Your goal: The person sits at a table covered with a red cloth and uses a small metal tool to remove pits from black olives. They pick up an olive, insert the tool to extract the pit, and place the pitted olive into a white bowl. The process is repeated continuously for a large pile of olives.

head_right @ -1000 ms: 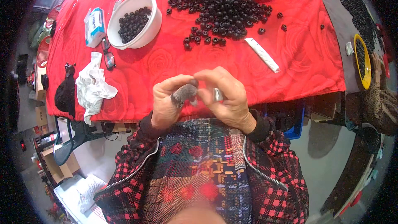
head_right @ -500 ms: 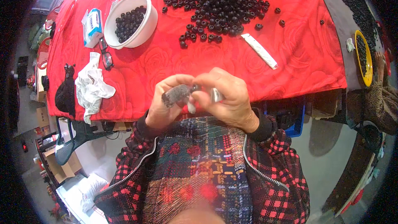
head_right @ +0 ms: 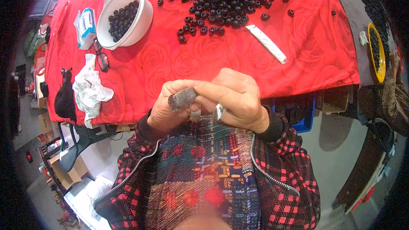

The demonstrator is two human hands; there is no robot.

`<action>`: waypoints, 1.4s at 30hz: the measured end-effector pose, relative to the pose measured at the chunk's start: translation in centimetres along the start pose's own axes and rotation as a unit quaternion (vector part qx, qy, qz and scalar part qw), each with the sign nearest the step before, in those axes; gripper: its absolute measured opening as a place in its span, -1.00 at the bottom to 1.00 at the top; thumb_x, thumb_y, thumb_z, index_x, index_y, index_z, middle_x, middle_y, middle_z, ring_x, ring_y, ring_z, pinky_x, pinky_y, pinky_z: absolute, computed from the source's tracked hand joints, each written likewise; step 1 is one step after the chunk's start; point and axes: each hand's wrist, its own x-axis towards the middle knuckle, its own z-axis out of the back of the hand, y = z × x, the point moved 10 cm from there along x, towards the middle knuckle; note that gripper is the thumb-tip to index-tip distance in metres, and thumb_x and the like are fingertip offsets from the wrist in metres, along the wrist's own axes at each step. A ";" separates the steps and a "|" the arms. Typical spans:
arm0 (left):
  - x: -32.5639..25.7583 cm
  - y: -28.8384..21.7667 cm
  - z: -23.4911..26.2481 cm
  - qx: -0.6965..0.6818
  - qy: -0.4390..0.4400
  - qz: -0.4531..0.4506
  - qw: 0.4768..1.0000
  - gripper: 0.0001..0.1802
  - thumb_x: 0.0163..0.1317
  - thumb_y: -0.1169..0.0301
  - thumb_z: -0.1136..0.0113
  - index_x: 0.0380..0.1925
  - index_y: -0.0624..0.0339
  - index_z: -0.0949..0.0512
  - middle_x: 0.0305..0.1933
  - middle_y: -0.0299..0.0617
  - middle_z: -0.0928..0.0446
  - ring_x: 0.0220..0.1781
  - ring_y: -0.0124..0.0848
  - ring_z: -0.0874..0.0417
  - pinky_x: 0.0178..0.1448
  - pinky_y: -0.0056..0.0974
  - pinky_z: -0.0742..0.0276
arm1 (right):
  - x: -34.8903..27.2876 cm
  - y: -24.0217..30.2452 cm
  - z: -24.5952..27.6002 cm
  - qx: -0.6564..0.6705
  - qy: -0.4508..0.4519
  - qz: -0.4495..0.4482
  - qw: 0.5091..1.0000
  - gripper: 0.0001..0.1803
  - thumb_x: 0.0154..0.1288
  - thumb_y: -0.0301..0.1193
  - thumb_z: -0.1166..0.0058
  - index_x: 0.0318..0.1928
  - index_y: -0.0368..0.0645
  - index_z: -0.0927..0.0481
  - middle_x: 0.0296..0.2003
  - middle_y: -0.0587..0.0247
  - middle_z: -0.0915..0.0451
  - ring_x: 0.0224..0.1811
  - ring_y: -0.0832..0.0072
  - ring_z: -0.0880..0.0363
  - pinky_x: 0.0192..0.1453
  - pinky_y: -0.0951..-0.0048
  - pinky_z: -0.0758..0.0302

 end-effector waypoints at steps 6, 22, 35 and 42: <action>0.1 0.1 0.8 -0.098 -0.047 -0.004 0.994 -0.76 0.27 0.51 -0.13 -0.07 0.32 -0.54 -0.27 -0.30 -0.57 -0.33 -0.61 -0.55 -0.27 -0.51 -0.51 | -0.2 0.9 -0.1 -0.072 0.002 0.049 0.996 -0.69 -0.08 -0.61 -0.34 -0.24 -0.33 -0.59 -0.57 0.27 -0.53 -0.62 0.46 -0.45 -0.57 0.44 -0.29; 0.5 -1.6 1.2 0.028 -0.015 -0.066 0.997 -0.78 0.26 0.58 -0.11 -0.08 0.36 -0.54 -0.24 -0.27 -0.50 -0.33 -0.59 -0.54 -0.30 -0.49 -0.50 | -1.3 -5.4 -1.2 0.067 0.102 -0.268 0.956 -0.87 0.29 -0.50 0.04 -0.20 -0.28 -0.49 -0.37 0.09 -0.49 -0.32 0.24 -0.53 -0.23 0.34 -0.43; 0.5 0.0 2.0 -0.040 -0.001 -0.010 0.999 -0.75 0.29 0.51 -0.10 -0.04 0.33 -0.54 -0.24 -0.28 -0.56 -0.33 -0.56 -0.57 -0.30 -0.45 -0.50 | -1.6 -6.0 -2.3 0.071 0.134 -0.261 0.953 -0.83 0.30 -0.45 0.05 -0.20 -0.31 -0.48 -0.44 0.22 -0.37 -0.43 0.46 -0.33 -0.33 0.47 -0.26; 0.6 1.0 2.5 -0.037 0.007 0.007 0.999 -0.73 0.29 0.47 -0.10 -0.03 0.32 -0.54 -0.26 -0.26 -0.58 -0.37 -0.51 -0.59 -0.31 -0.43 -0.51 | -1.8 -6.2 -2.6 0.090 0.139 -0.259 0.952 -0.83 0.30 -0.44 0.05 -0.21 -0.32 -0.49 -0.44 0.21 -0.38 -0.41 0.44 -0.38 -0.33 0.45 -0.28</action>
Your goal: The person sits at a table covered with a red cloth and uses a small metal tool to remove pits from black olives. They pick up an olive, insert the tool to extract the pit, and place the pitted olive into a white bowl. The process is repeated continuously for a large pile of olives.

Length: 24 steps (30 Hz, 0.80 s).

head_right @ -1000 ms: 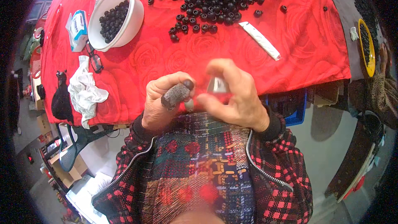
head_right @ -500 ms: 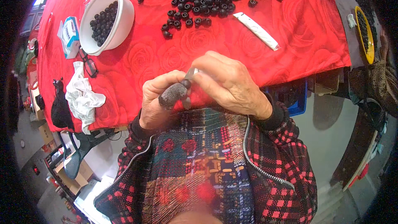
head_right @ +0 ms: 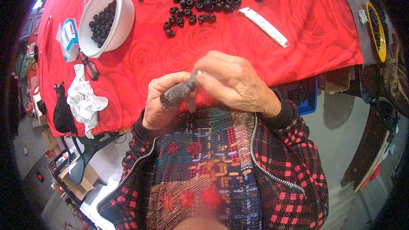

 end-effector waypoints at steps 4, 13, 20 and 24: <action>0.2 0.0 -0.1 -0.007 0.002 0.003 1.000 -0.72 0.29 0.45 -0.12 -0.03 0.32 -0.54 -0.28 -0.26 -0.58 -0.38 -0.51 -0.59 -0.31 -0.43 -0.51 | 0.0 -0.3 0.0 0.006 -0.003 -0.004 1.000 -0.82 0.29 -0.44 0.04 -0.21 -0.31 -0.49 -0.45 0.22 -0.38 -0.42 0.45 -0.37 -0.33 0.45 -0.28; 0.3 0.3 0.4 -0.021 -0.008 0.008 1.000 -0.72 0.28 0.45 -0.12 -0.03 0.34 -0.54 -0.29 -0.25 -0.58 -0.39 -0.50 -0.59 -0.33 -0.44 -0.49 | 0.2 -0.5 0.1 -0.004 0.001 -0.008 1.000 -0.86 0.25 -0.46 0.00 -0.24 -0.29 -0.51 -0.42 0.11 -0.46 -0.37 0.25 -0.48 -0.32 0.33 -0.38; 0.4 0.2 0.0 -0.035 0.007 0.019 0.999 -0.70 0.28 0.42 -0.14 -0.04 0.34 -0.54 -0.28 -0.22 -0.58 -0.40 -0.47 -0.58 -0.35 -0.42 -0.49 | 0.2 -0.3 -0.1 0.014 0.021 0.012 1.000 -0.85 0.28 -0.47 0.04 -0.24 -0.32 -0.50 -0.44 0.18 -0.42 -0.40 0.38 -0.42 -0.33 0.40 -0.31; 0.3 0.3 -0.1 -0.021 0.002 0.033 0.999 -0.70 0.28 0.41 -0.14 -0.04 0.35 -0.54 -0.28 -0.23 -0.58 -0.40 -0.47 -0.59 -0.35 -0.42 -0.49 | 0.2 -0.3 -0.2 0.015 0.039 0.023 0.999 -0.85 0.28 -0.46 0.04 -0.25 -0.32 -0.49 -0.45 0.18 -0.42 -0.41 0.38 -0.41 -0.33 0.40 -0.31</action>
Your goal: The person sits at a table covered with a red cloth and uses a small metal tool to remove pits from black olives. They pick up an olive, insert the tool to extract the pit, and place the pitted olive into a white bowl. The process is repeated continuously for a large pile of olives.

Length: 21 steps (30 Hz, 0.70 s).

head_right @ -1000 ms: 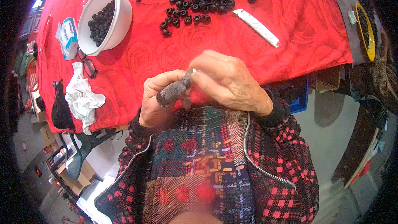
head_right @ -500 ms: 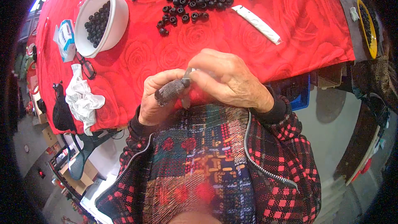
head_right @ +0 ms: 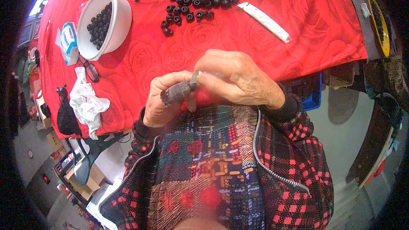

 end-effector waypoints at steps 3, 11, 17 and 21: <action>0.1 0.0 -0.3 0.005 0.023 0.001 1.000 -0.71 0.28 0.41 -0.14 -0.05 0.35 -0.55 -0.28 -0.23 -0.58 -0.41 -0.48 -0.59 -0.36 -0.42 -0.49 | 0.0 0.1 0.0 -0.010 0.008 0.017 1.000 -0.86 0.28 -0.45 0.03 -0.25 -0.30 -0.50 -0.46 0.18 -0.42 -0.42 0.37 -0.41 -0.35 0.38 -0.31; 0.3 1.2 0.0 -0.066 0.014 0.048 0.997 -0.70 0.24 0.40 -0.18 -0.08 0.35 -0.55 -0.28 -0.19 -0.58 -0.47 -0.44 -0.59 -0.41 -0.39 -0.51 | 0.1 -0.3 -0.2 0.011 0.050 0.024 0.998 -0.88 0.25 -0.47 0.00 -0.28 -0.28 -0.50 -0.48 0.16 -0.40 -0.44 0.29 -0.41 -0.36 0.33 -0.31; 1.0 0.8 1.6 -0.087 -0.059 0.036 0.994 -0.70 0.23 0.35 -0.20 -0.10 0.30 -0.52 -0.31 -0.23 -0.57 -0.49 -0.44 -0.57 -0.45 -0.37 -0.49 | 0.0 0.4 -0.3 -0.028 0.047 0.048 0.997 -0.86 0.20 -0.44 -0.04 -0.29 -0.27 -0.50 -0.50 0.18 -0.38 -0.45 0.31 -0.41 -0.38 0.35 -0.30; 0.8 1.8 0.9 -0.164 -0.045 0.089 0.981 -0.71 0.31 0.35 -0.07 -0.04 0.28 -0.49 -0.34 -0.25 -0.53 -0.46 -0.51 -0.56 -0.40 -0.39 -0.55 | 0.1 2.5 1.4 -0.131 -0.119 0.076 0.981 -0.72 0.00 -0.49 -0.22 -0.22 -0.25 -0.53 -0.48 0.15 -0.43 -0.48 0.29 -0.42 -0.44 0.33 -0.33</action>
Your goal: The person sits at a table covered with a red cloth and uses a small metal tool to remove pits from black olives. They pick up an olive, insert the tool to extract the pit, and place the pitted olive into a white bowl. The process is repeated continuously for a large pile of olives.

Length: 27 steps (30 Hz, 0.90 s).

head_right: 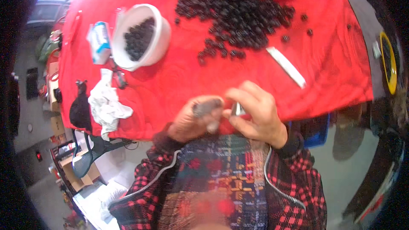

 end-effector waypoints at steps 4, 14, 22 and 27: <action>0.8 0.8 -0.7 -0.055 0.051 0.013 0.997 -0.78 0.29 0.30 -0.13 -0.16 0.17 -0.49 -0.33 -0.34 -0.53 -0.41 -0.60 -0.52 -0.39 -0.44 -0.52 | 0.3 1.2 -1.1 -0.057 -0.050 0.069 0.995 -0.61 -0.14 -0.54 -0.26 -0.19 -0.28 -0.54 -0.46 0.14 -0.47 -0.47 0.21 -0.48 -0.45 0.30 -0.40; -0.4 -0.4 -0.9 -0.069 0.063 -0.061 0.994 -0.75 0.34 0.32 -0.07 -0.11 0.24 -0.52 -0.29 -0.26 -0.55 -0.37 -0.52 -0.55 -0.43 -0.38 -0.55 | -0.4 4.3 -1.3 -0.081 -0.098 0.199 0.972 -0.65 -0.16 -0.61 -0.29 -0.25 -0.27 -0.56 -0.54 0.25 -0.42 -0.61 0.35 -0.35 -0.58 0.34 -0.26; -12.0 -22.6 -0.9 0.443 -0.320 -0.510 0.665 -0.66 0.10 0.68 0.08 -0.15 0.37 -0.59 -0.27 -0.10 -0.62 -0.46 -0.43 -0.60 -0.40 -0.35 -0.53 | -1.0 0.1 1.5 -0.075 -0.145 0.078 0.983 -0.90 0.11 -0.62 -0.14 -0.35 -0.25 -0.49 -0.56 0.16 -0.41 -0.56 0.27 -0.40 -0.51 0.33 -0.32; -11.8 -28.1 4.0 0.482 -0.379 -0.525 0.590 -0.52 0.00 0.71 -0.15 0.02 0.37 -0.52 -0.38 -0.26 -0.57 -0.43 -0.54 -0.52 -0.35 -0.42 -0.45 | -1.3 -2.0 0.9 -0.057 -0.131 0.027 0.989 -0.93 0.17 -0.59 -0.12 -0.35 -0.24 -0.49 -0.57 0.15 -0.39 -0.57 0.27 -0.40 -0.50 0.33 -0.31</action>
